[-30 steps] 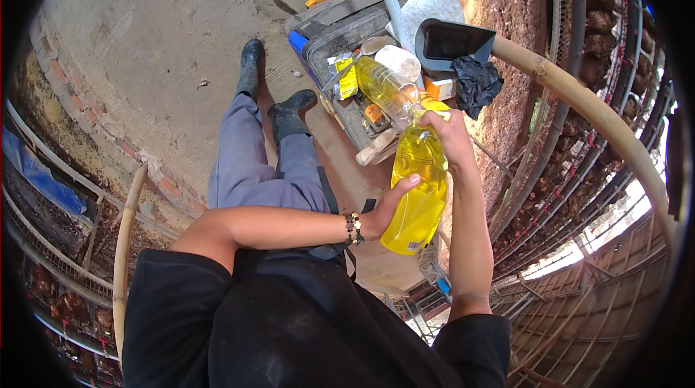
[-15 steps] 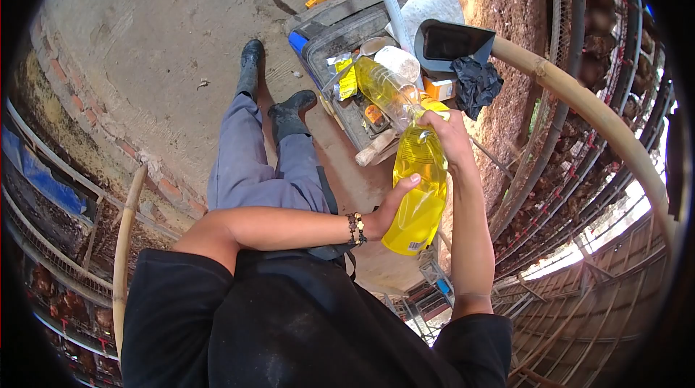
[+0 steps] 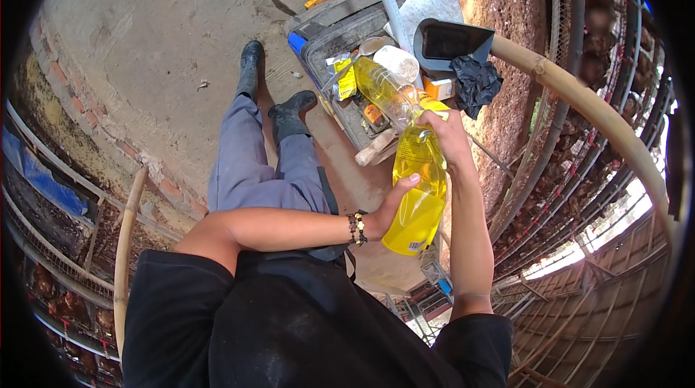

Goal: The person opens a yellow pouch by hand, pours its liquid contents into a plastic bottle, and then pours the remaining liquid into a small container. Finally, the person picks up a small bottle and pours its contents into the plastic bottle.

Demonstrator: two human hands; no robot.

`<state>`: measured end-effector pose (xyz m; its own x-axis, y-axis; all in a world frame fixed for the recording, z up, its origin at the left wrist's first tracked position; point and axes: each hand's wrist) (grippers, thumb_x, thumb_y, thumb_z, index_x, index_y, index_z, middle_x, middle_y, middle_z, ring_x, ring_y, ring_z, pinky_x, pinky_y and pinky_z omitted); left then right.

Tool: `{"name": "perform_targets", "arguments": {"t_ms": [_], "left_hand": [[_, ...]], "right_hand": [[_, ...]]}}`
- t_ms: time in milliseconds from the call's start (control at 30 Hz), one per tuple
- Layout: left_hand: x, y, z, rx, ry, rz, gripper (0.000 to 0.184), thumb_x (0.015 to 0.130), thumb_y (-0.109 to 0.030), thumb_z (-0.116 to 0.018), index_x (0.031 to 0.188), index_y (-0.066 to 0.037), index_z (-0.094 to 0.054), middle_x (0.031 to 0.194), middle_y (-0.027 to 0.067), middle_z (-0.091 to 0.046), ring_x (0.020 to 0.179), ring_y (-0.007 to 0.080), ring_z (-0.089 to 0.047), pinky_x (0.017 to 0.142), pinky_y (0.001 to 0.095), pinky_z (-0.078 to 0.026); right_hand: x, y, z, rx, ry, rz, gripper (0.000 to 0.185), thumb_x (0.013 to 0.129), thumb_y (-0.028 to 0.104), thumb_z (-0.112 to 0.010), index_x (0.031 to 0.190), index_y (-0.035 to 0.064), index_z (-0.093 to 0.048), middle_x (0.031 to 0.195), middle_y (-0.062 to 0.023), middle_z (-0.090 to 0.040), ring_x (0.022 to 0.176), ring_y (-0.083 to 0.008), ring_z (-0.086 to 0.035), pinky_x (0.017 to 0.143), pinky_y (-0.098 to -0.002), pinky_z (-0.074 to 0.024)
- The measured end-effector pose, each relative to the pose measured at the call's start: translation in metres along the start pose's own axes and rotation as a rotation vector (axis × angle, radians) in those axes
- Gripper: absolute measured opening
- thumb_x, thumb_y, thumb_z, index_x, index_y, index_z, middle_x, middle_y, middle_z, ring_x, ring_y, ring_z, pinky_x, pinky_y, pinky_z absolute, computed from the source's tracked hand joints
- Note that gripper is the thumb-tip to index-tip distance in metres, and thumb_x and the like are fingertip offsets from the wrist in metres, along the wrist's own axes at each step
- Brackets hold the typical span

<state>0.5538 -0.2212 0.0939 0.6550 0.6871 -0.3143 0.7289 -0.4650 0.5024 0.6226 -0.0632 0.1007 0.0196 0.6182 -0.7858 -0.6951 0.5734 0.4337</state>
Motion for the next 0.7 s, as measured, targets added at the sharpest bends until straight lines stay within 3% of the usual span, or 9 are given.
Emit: {"name": "perform_targets", "arguments": {"t_ms": [433,533,700], "left_hand": [[0.0007,0.0001,0.0013,0.019,-0.007,0.006,0.053,0.093,-0.053,-0.047,0.121,-0.008,-0.053,0.097,0.0064,-0.064,0.08,0.0155,-0.064,0.071,0.0301,-0.053],[0.003,0.0013,0.0083,0.014,0.032,0.011,0.056,0.091,-0.052,-0.049,0.125,-0.007,-0.052,0.106,0.0104,-0.064,0.09,0.0205,-0.065,0.08,0.0342,-0.053],[0.0027,0.0003,0.006,0.019,0.038,0.003,0.056,0.091,-0.051,-0.049,0.126,-0.007,-0.052,0.106,0.0104,-0.064,0.089,0.0204,-0.065,0.079,0.034,-0.053]], "right_hand": [[-0.001,0.0003,-0.0004,-0.009,-0.005,0.001,0.021,0.075,0.017,-0.063,0.083,-0.0022,-0.065,0.075,-0.0048,-0.064,0.066,-0.0127,-0.058,0.063,-0.0271,-0.0464],[-0.0013,0.0002,-0.0014,-0.001,-0.019,-0.008,0.021,0.075,0.018,-0.063,0.083,-0.0021,-0.065,0.076,-0.0049,-0.064,0.066,-0.0128,-0.058,0.063,-0.0273,-0.0464],[-0.0021,0.003,-0.0012,-0.015,-0.027,0.002,0.021,0.074,0.018,-0.064,0.081,-0.0015,-0.064,0.075,-0.0048,-0.063,0.066,-0.0127,-0.057,0.063,-0.0272,-0.0461]]}}
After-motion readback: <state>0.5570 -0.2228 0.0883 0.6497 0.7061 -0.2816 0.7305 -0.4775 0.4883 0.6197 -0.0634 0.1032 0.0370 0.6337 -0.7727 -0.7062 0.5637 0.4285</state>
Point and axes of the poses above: each hand's wrist, its own x-axis towards the middle knuckle, its own z-axis out of the back of the hand, y = z × x
